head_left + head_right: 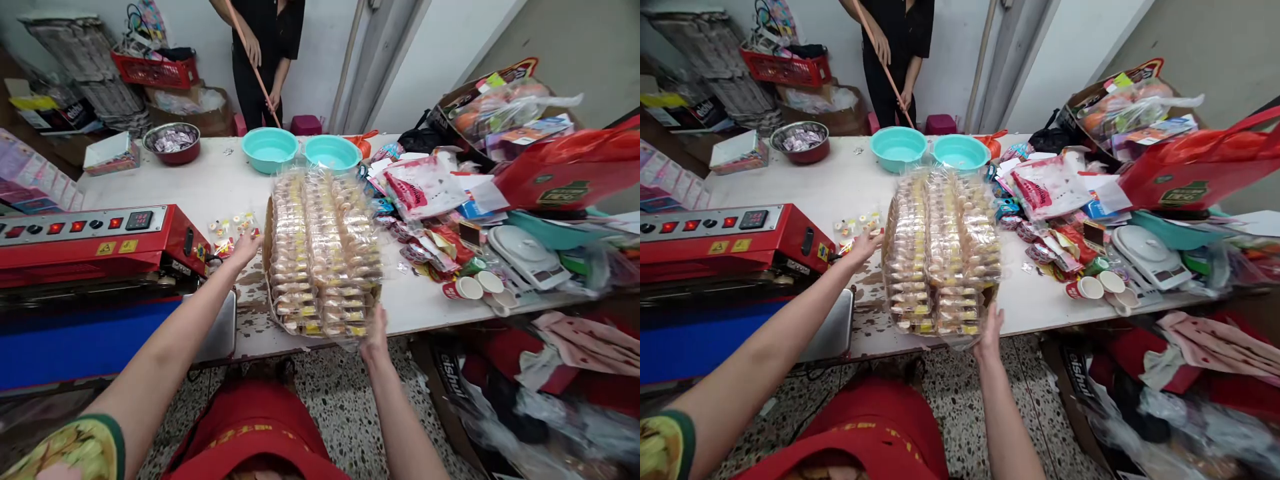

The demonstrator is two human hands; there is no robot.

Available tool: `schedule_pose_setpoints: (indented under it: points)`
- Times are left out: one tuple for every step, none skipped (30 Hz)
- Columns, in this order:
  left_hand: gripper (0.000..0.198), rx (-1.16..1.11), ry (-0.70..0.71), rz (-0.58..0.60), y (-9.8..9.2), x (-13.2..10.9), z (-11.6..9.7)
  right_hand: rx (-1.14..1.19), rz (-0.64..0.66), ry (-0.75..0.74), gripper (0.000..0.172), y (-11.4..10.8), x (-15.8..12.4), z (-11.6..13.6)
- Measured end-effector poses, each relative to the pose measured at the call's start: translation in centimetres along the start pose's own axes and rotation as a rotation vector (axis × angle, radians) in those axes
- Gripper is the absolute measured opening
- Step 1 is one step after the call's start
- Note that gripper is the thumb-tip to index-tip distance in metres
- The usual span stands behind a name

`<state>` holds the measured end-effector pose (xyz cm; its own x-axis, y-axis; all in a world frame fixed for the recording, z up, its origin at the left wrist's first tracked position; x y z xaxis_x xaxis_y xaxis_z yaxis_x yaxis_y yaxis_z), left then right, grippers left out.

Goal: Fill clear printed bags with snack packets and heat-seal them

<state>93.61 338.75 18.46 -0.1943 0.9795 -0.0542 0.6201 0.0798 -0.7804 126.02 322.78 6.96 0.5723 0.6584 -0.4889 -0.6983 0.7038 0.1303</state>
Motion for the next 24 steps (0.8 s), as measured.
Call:
schedule_pose_setpoints:
  points:
    - [0.044,-0.018,0.057,-0.065,-1.0,-2.1,0.3,-0.043,-0.042,-0.116,0.081,-0.9,-1.0,1.2]
    - [0.044,-0.025,0.132,-0.116,-1.9,-4.7,0.6,-0.115,-0.062,-0.290,0.076,-1.6,-2.3,2.5]
    - [0.042,-0.034,0.294,-0.201,-2.5,-7.6,0.7,-0.229,-0.039,-0.527,0.068,-1.9,-3.8,3.9]
    - [0.039,-0.012,0.491,-0.208,-2.6,-10.6,0.7,-0.383,0.050,-0.796,0.059,-1.8,-5.4,5.2]
    - [0.040,0.041,0.683,-0.151,-2.2,-13.4,0.6,-0.558,0.196,-1.036,0.049,-1.1,-6.9,6.0]
    - [0.041,0.124,0.832,-0.094,-1.4,-15.9,0.5,-0.732,0.360,-1.232,0.041,-0.2,-8.2,6.4]
    - [0.038,0.218,0.929,-0.065,-0.4,-17.8,0.5,-0.885,0.513,-1.351,0.033,0.9,-9.1,6.5]
    - [0.033,0.306,1.003,-0.053,0.6,-19.2,0.5,-1.011,0.621,-1.422,0.026,1.9,-9.6,6.3]
    - [0.025,0.384,1.046,-0.063,1.5,-19.9,0.4,-1.106,0.681,-1.464,0.019,2.9,-9.9,6.1]
    - [0.017,0.443,1.067,-0.087,2.0,-20.1,0.4,-1.172,0.710,-1.491,0.013,3.7,-9.8,6.0]
    - [0.011,0.478,1.073,-0.112,2.2,-19.9,0.2,-1.210,0.728,-1.515,0.010,4.2,-9.7,6.1]
    - [0.007,0.489,1.067,-0.134,1.9,-19.5,0.0,-1.220,0.752,-1.535,0.010,4.6,-9.6,6.5]
    - [0.003,0.475,1.052,-0.151,1.1,-19.0,-0.5,-1.199,0.784,-1.550,0.010,4.8,-9.5,7.2]
    - [0.001,0.438,1.033,-0.159,0.0,-18.4,-1.1,-1.153,0.824,-1.552,0.011,4.9,-9.5,8.3]
    - [0.004,0.376,1.020,-0.152,-1.5,-18.0,-1.9,-1.085,0.868,-1.536,0.010,5.0,-9.7,9.7]
    - [0.007,0.289,1.013,-0.121,-3.0,-17.6,-2.8,-1.000,0.916,-1.498,0.011,5.2,-10.0,11.4]
    - [0.010,0.180,1.003,-0.057,-4.6,-17.2,-3.9,-0.909,0.974,-1.436,0.012,5.6,-10.4,13.1]
    - [0.013,0.051,0.980,0.036,-6.0,-16.8,-4.9,-0.816,1.026,-1.354,0.013,6.2,-10.8,14.7]
    - [0.015,-0.104,0.931,0.142,-7.2,-16.4,-5.9,-0.728,1.068,-1.251,0.013,7.0,-11.3,16.3]
    - [0.015,-0.282,0.851,0.234,-8.2,-16.0,-6.7,-0.646,1.089,-1.138,0.014,8.1,-11.8,17.5]
    - [0.013,-0.473,0.747,0.292,-8.9,-15.5,-7.3,-0.577,1.089,-1.028,0.014,9.3,-12.3,18.5]
    - [0.012,-0.658,0.629,0.309,-9.4,-15.0,-7.7,-0.521,1.070,-0.932,0.014,10.6,-12.7,19.1]
    - [0.017,-0.820,0.512,0.289,-9.8,-14.5,-7.9,-0.475,1.042,-0.854,0.015,12.0,-13.0,19.4]
    - [0.026,-0.943,0.404,0.246,-10.0,-14.0,-7.7,-0.440,1.022,-0.789,0.016,13.4,-13.3,19.3]
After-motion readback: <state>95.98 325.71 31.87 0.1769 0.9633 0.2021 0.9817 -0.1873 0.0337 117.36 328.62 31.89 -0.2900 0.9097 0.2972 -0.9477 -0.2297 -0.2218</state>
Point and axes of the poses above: each hand's wrist, its own x-axis towards the middle knuckle, its own y-axis out of the palm, z = x × y, the point moved 2 cm from there along x, towards the middle knuckle, and after that the axes turned 4 degrees about y, right-handed, at the moved point
